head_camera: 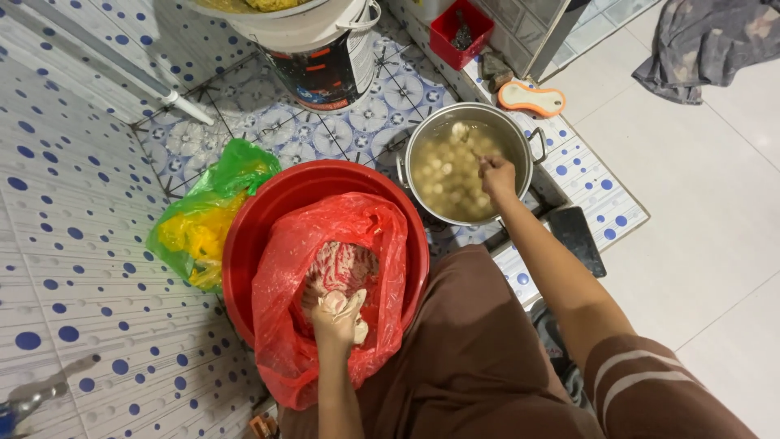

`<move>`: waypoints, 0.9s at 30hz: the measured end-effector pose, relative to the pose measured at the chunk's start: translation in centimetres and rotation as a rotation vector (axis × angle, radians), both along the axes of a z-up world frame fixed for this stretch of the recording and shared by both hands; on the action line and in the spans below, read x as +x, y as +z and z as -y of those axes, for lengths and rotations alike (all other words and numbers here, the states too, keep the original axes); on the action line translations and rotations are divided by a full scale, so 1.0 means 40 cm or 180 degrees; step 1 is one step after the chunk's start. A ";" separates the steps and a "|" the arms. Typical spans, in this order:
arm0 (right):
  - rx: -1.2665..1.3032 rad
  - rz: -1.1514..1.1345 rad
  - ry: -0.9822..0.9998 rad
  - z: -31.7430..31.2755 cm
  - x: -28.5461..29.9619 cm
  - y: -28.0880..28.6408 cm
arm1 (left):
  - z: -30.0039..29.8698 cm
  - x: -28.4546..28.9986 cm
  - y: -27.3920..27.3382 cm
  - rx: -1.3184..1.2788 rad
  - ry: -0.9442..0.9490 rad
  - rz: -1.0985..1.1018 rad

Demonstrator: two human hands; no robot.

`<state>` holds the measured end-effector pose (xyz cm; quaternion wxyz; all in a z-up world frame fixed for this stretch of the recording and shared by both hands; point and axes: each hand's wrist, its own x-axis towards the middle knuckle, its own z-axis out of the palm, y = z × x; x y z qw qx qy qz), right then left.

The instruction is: The person is manually forming meatballs from a large container of meat paste using their hand and a spoon, then placing them into a pot of water.

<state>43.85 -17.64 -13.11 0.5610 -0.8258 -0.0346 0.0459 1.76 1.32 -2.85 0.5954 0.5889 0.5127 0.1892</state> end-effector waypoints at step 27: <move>0.0155 -0.1460 0.3526 0.210 -0.690 0.593 | 0.220 -0.036 0.350 0.2873 -0.1479 0.1086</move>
